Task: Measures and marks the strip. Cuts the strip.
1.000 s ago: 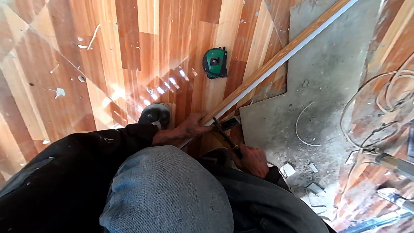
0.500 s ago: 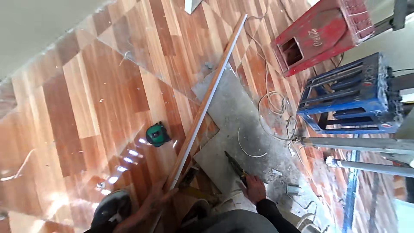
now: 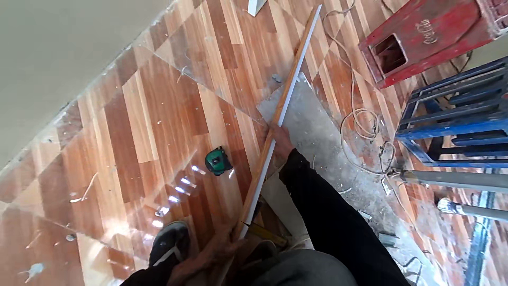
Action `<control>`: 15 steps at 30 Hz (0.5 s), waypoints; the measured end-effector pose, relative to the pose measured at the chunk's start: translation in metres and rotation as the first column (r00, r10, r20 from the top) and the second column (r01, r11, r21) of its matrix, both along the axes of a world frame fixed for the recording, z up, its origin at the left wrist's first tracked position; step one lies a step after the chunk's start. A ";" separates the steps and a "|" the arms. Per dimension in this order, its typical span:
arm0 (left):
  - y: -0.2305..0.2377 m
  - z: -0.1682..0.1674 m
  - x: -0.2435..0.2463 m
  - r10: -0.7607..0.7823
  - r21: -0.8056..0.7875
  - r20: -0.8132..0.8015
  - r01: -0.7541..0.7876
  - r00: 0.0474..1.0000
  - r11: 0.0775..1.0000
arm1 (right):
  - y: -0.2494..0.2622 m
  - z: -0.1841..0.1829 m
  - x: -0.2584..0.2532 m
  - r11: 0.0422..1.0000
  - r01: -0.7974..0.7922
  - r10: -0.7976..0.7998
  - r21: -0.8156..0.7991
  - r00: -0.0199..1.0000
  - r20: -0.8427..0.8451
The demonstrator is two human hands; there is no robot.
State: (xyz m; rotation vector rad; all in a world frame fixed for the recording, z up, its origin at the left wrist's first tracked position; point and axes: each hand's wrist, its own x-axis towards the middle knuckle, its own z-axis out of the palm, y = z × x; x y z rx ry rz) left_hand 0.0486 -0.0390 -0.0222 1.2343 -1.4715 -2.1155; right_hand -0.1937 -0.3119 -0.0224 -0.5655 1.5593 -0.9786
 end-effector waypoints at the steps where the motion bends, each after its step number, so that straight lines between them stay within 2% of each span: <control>1: -0.002 0.006 -0.001 -0.014 -0.020 -0.012 0.014 1.000 1.000 | 0.003 0.010 0.004 1.000 0.005 -0.006 -0.015 1.000 -0.021; 4: -0.007 0.025 -0.009 -0.078 -0.089 0.025 0.080 0.997 0.993 | 0.009 0.040 0.012 1.000 -0.017 0.019 0.024 0.995 -0.093; 8: -0.012 0.038 -0.018 -0.160 -0.159 0.107 0.176 0.981 0.972 | -0.004 0.039 0.009 0.998 -0.059 0.059 -0.020 0.998 -0.030; 11: -0.007 0.034 -0.020 -0.101 -0.212 0.109 0.123 0.989 0.970 | -0.007 0.031 0.007 0.997 -0.068 0.067 -0.021 0.998 -0.012; 15: -0.006 0.022 -0.012 0.032 -0.097 0.126 -0.020 0.991 0.995 | 0.003 0.049 -0.002 0.995 0.065 -0.073 -0.073 0.989 -0.125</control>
